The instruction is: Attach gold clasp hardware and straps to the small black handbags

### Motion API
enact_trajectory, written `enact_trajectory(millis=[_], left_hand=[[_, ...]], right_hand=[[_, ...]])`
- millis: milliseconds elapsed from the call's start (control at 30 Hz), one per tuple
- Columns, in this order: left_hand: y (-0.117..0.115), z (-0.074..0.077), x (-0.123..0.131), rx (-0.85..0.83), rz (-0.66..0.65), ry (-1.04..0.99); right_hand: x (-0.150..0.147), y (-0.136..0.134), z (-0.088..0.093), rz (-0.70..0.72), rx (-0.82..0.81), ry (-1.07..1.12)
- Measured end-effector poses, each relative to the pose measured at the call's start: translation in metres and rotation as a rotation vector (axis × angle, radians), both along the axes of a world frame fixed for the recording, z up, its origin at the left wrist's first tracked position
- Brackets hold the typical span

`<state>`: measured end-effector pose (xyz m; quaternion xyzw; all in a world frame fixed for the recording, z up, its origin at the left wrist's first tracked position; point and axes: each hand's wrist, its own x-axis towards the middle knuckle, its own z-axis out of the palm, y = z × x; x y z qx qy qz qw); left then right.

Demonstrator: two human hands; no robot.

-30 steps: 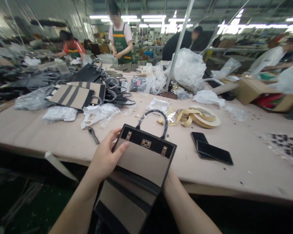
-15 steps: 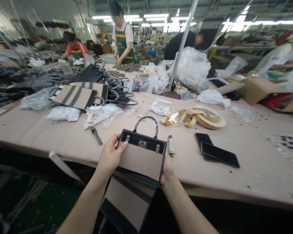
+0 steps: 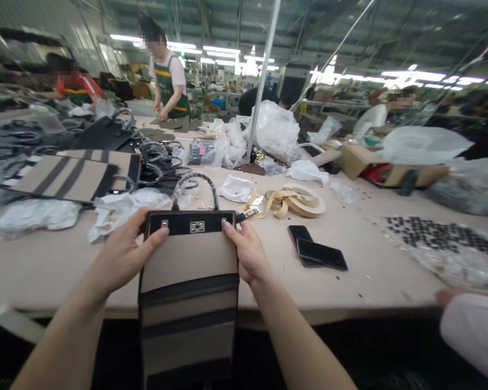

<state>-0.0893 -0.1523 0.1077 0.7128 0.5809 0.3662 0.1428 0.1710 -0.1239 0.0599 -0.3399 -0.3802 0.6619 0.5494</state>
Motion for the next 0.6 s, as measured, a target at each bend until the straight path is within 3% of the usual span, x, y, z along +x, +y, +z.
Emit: enact_trajectory(millis=[67, 133, 233, 333, 400, 467, 533, 600], left_hand=[[0.021, -0.007, -0.005, 0.003, 0.040, 0.269], [0.040, -0.030, -0.006, -0.070, 0.044, 0.493], [0.054, -0.084, -0.001, -0.216, -0.022, 0.611], [0.047, -0.137, 0.005, -0.279, -0.019, 0.612], [0.036, -0.159, 0.010, -0.212, 0.083, 0.540], [0.023, -0.170, 0.017, -0.062, 0.228, 0.444], [0.011, -0.169, 0.024, 0.130, 0.272, 0.393], [-0.001, -0.162, 0.033, 0.292, 0.211, 0.382]], right_hand=[[0.008, 0.019, -0.007, -0.013, 0.029, -0.226], [0.014, 0.030, -0.025, -0.063, 0.027, -0.465], [0.022, 0.027, -0.058, -0.087, -0.003, -0.676], [0.036, 0.011, -0.078, -0.058, -0.004, -0.877], [0.053, 0.008, -0.077, -0.087, 0.017, -1.003], [0.082, 0.018, -0.065, -0.176, 0.061, -1.121], [0.122, 0.044, -0.046, -0.310, 0.114, -1.230], [0.168, 0.081, -0.026, -0.447, 0.152, -1.331]])
